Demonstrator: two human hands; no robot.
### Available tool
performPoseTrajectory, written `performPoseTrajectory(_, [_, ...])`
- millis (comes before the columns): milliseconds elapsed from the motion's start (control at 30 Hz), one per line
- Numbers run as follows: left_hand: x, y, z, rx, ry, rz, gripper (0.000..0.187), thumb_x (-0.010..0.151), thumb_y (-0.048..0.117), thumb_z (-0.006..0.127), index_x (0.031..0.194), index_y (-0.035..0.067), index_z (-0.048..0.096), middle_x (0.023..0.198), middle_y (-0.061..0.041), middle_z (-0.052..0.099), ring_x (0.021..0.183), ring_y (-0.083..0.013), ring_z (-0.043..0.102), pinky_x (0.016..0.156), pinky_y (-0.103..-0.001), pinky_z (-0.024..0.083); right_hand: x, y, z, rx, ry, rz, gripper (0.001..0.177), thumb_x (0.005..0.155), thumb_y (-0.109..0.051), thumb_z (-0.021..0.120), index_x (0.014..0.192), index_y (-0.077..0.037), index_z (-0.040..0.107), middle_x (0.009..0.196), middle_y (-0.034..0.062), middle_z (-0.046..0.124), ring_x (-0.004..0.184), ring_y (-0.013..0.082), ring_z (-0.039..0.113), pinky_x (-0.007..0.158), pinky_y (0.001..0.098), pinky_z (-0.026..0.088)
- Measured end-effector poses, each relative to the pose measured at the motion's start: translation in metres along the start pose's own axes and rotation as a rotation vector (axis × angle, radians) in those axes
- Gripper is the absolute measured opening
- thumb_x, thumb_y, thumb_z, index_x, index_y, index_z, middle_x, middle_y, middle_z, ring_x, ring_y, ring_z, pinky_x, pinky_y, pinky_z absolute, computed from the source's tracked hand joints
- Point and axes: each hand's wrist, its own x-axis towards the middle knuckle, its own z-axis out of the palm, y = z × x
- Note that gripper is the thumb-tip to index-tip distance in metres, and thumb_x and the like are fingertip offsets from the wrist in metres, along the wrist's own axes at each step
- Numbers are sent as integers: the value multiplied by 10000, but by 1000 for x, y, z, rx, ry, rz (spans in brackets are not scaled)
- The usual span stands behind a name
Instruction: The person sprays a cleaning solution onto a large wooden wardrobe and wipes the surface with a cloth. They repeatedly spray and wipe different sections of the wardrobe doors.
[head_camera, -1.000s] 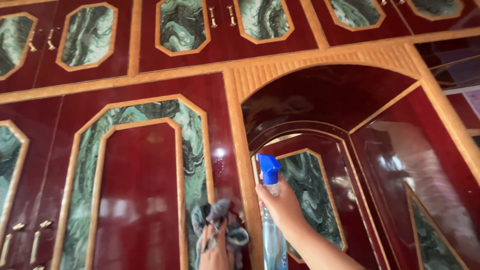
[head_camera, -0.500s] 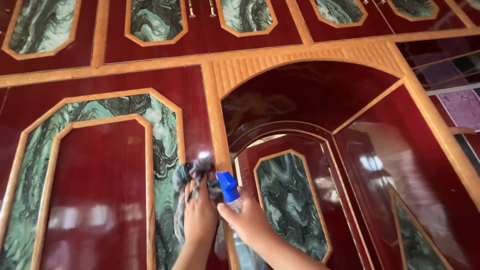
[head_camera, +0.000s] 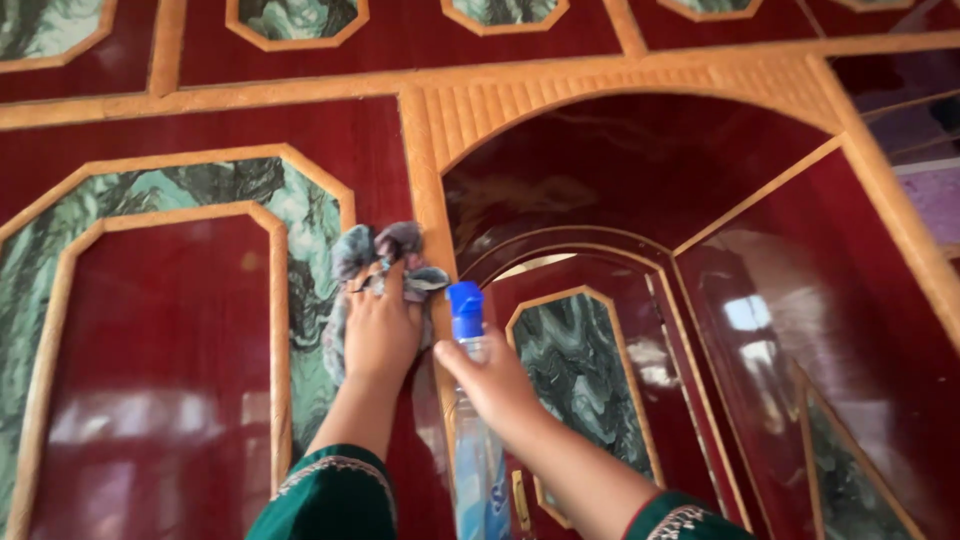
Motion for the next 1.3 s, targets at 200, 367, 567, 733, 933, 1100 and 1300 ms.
performPoseTrajectory(200, [-57,40,-14,38,-139,-47,580,782,236,597,1352,150,538,1136,-230,668,1283,-357,530,949,-435,531,-16,30,9,247,76,23,326,803,-319,736,966,-62,618,734,86,688,708,204,696,631,312,578])
performPoseTrajectory(367, [-128,81,-52,-206,-281,-151,515,893,155,452,1394,33,456,1410,-273,475,1346,-441,390,1107,-548,289,-56,0,5,86,48,88,251,780,-381,630,932,-183,667,760,32,700,696,170,692,649,317,502])
performPoseTrajectory(567, [-214,98,-66,170,-82,-98,502,840,339,522,1326,218,559,1320,-72,568,1255,-265,509,1039,-443,390,-71,3,-1,-7,31,149,271,800,-462,641,878,-203,628,707,10,656,683,193,657,645,348,446])
performPoseTrajectory(733, [-215,81,-54,75,-24,-145,518,839,354,517,1331,207,581,1316,-102,583,1244,-315,527,1054,-457,398,-76,-2,-15,-47,-7,135,360,800,-528,609,954,-203,611,927,45,693,978,221,680,838,326,445])
performPoseTrajectory(933, [-139,54,-50,-70,-84,-64,618,785,142,579,1397,99,504,1348,-210,518,1265,-401,462,1110,-474,358,-85,-3,-39,-77,-39,179,352,799,-489,596,1086,-292,645,962,-9,734,785,135,733,729,275,549])
performPoseTrajectory(1100, [-56,19,-20,62,53,-21,585,818,110,556,1394,13,509,1332,-303,529,1257,-453,448,1121,-481,365,-83,3,-44,-185,-142,213,500,775,-568,594,1188,-287,609,1114,-40,757,1086,145,707,919,269,476])
performPoseTrajectory(1300, [35,-16,24,110,103,-29,513,849,161,608,1353,68,583,1362,-260,511,1224,-451,456,1031,-543,399,-68,-26,-39,-35,-234,399,399,852,-490,577,1144,-219,553,905,-5,620,779,116,608,746,275,447])
